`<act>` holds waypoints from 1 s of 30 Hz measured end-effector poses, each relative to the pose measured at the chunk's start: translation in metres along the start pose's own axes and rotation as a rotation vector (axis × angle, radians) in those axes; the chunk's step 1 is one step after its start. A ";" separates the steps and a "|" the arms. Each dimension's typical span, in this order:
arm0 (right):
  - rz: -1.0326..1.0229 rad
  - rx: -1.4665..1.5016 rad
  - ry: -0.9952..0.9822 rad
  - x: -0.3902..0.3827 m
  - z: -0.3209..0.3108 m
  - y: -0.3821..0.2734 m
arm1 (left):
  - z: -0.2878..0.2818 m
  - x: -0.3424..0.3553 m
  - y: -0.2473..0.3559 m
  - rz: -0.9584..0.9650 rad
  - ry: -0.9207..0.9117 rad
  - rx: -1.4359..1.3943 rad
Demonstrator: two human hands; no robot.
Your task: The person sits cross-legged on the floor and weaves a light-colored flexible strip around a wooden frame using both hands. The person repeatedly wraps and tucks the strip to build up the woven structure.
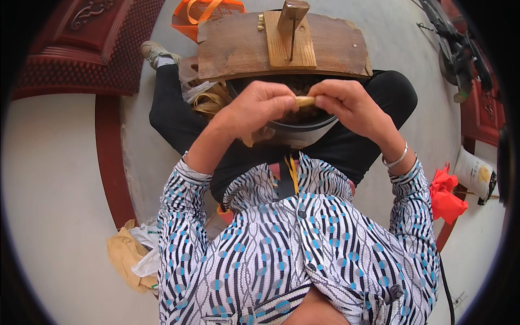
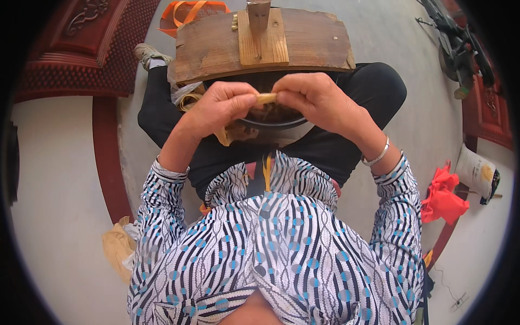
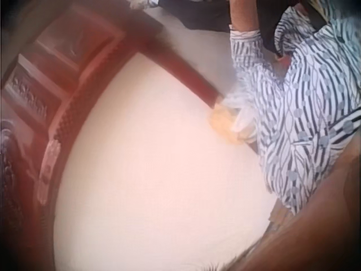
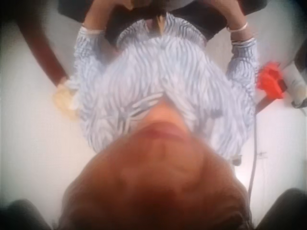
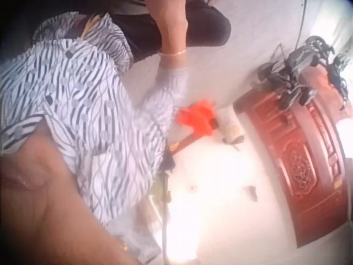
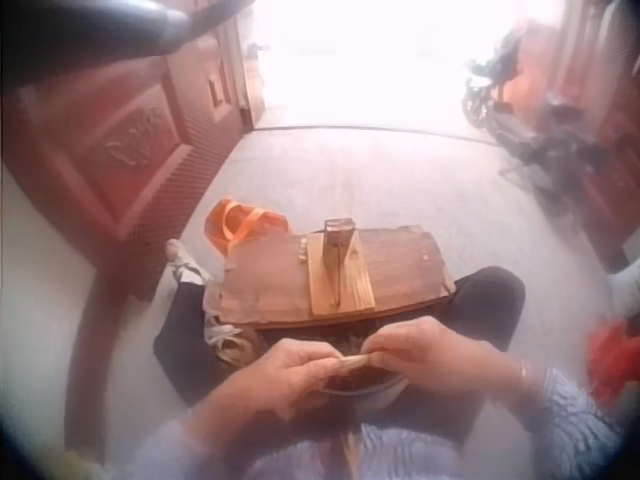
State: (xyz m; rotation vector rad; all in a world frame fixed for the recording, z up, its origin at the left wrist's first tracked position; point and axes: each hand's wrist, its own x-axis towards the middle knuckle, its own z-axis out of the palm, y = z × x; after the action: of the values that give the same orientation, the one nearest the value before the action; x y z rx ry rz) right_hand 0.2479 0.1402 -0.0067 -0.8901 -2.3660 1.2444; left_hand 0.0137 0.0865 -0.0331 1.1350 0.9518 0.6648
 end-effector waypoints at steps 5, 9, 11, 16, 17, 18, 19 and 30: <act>0.079 0.080 0.304 0.038 -0.004 0.020 | -0.039 0.039 0.004 0.163 0.248 0.158; 0.073 0.059 0.410 0.057 -0.006 0.039 | -0.049 0.058 0.012 0.147 0.317 0.148; 0.076 0.042 0.434 0.062 -0.005 0.044 | -0.052 0.065 0.013 0.139 0.339 0.172; 0.034 0.030 0.419 0.071 0.002 0.063 | -0.059 0.078 0.006 0.183 0.389 0.300; 0.019 -0.051 0.431 0.069 0.004 0.065 | -0.063 0.080 0.000 0.197 0.471 0.403; 0.002 -0.131 0.441 0.066 0.005 0.067 | -0.068 0.083 -0.009 0.210 0.553 0.507; -0.013 -0.216 0.457 0.064 0.003 0.065 | -0.070 0.085 -0.008 0.229 0.629 0.612; -0.138 -0.354 0.658 0.056 0.029 0.007 | 0.012 0.033 0.012 0.185 0.313 0.130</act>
State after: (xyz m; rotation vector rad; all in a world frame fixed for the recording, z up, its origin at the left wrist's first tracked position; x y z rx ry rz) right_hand 0.1928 0.1623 -0.0291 -1.0203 -2.0679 0.3824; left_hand 0.0399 0.1128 -0.0294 1.2665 1.1770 0.9619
